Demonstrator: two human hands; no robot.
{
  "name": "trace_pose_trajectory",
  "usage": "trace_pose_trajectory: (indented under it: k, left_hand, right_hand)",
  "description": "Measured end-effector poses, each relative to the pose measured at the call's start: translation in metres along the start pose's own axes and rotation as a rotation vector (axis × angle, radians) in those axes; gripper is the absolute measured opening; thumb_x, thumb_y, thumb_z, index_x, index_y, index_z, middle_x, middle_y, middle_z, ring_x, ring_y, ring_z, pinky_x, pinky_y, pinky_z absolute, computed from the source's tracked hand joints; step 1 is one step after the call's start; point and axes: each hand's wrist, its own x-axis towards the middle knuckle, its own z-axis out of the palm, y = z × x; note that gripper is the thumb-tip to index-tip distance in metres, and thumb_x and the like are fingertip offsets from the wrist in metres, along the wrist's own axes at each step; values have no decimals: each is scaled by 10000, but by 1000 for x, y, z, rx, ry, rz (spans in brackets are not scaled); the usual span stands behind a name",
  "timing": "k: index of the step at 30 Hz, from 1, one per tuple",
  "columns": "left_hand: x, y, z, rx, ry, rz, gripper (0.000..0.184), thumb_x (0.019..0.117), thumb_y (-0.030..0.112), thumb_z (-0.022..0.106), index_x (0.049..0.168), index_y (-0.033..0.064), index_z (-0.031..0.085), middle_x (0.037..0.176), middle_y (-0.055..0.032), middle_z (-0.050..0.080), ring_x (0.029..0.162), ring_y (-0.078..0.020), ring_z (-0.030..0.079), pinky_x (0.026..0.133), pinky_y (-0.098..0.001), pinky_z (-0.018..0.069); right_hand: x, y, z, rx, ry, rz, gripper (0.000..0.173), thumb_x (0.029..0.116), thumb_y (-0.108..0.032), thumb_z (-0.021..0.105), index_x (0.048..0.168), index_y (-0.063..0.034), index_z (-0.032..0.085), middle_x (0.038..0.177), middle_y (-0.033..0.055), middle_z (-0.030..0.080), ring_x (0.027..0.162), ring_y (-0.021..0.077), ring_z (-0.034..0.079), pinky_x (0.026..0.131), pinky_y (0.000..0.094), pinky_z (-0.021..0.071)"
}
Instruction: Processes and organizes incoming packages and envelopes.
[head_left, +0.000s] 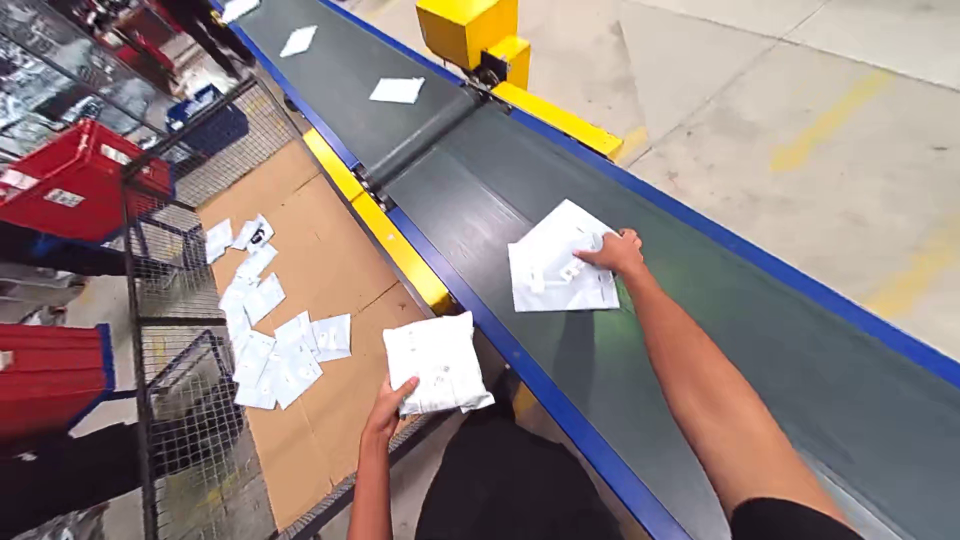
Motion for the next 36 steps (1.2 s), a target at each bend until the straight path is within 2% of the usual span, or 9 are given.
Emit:
trace_pose_trajectory:
  k: [4, 10, 18, 21, 24, 28, 31, 33, 36]
  left_hand:
    - [18, 13, 21, 85, -118, 31, 685, 881, 160, 777, 1439, -13, 419, 1112, -215, 727, 939, -300, 751, 809, -460, 644]
    - [60, 42, 122, 322, -378, 111, 672, 893, 153, 760, 1437, -38, 415, 1154, -197, 712, 979, -274, 740, 851, -449, 638]
    - [75, 33, 272, 687, -708, -18, 600, 960, 175, 707, 1453, 4, 412, 1153, -152, 717, 975, -230, 738, 856, -422, 634]
    - [49, 11, 284, 762, -816, 56, 661, 918, 161, 727, 1469, 11, 393, 1177, -116, 708, 985, -182, 727, 865, -398, 632]
    - [18, -17, 289, 802, -900, 41, 549, 988, 165, 630, 1461, 55, 374, 1147, -14, 701, 974, -77, 707, 871, -313, 620]
    - [-10, -60, 314, 739, -966, -59, 243, 1080, 229, 457, 1301, 132, 491, 1021, 101, 729, 930, 2, 713, 838, -235, 614]
    - [-62, -99, 364, 759, -1058, -103, 247, 1076, 260, 451, 1295, 149, 478, 1022, 105, 734, 920, -2, 719, 820, -239, 622]
    - [-111, -133, 407, 812, -1102, -80, 318, 1077, 250, 477, 1365, 123, 437, 1063, 62, 719, 931, -38, 720, 822, -265, 629]
    - [-187, -191, 465, 888, -1280, -82, 384, 1057, 216, 529, 1406, 104, 414, 1096, 21, 721, 951, -80, 728, 837, -300, 635]
  right_hand:
    - [-35, 20, 1, -190, 29, 111, 1048, 594, -679, 883, 1284, 60, 609, 1557, 365, 269, 1420, 541, 313, 1001, 694, 424]
    - [-88, 99, 3, -49, -40, 191, 1007, 625, -678, 862, 1315, 11, 613, 1413, 340, 482, 1356, 534, 413, 982, 727, 426]
    - [-220, 139, 47, 585, 199, 286, 766, 737, -217, 853, 1378, -5, 491, 1160, 277, 663, 1090, 434, 653, 938, 615, 513]
    - [-315, 201, 71, 978, 297, 315, 715, 724, -259, 910, 1317, -14, 595, 1172, 203, 684, 1082, 314, 668, 978, 526, 536]
    - [-451, 288, 98, 1430, 583, 446, 506, 836, -178, 838, 1244, 33, 627, 1104, 151, 722, 978, 206, 715, 924, 419, 595]
    - [-668, 403, 122, 1613, 1493, 934, 485, 964, -231, 709, 1366, -27, 530, 1116, 134, 695, 947, 203, 690, 838, 397, 593]
    - [-802, 458, 153, 1520, 1992, 1106, 707, 1037, -461, 557, 1583, -132, 250, 1425, 159, 539, 1181, 242, 618, 953, 406, 552]
    - [-850, 462, 157, 1517, 2039, 1081, 745, 1042, -497, 532, 1610, -157, 190, 1580, 149, 411, 1366, 275, 524, 1068, 437, 509]
    - [-853, 440, 148, 1494, 1693, 930, 541, 1061, -344, 527, 1536, -134, 376, 1424, 112, 584, 1205, 259, 638, 969, 444, 565]
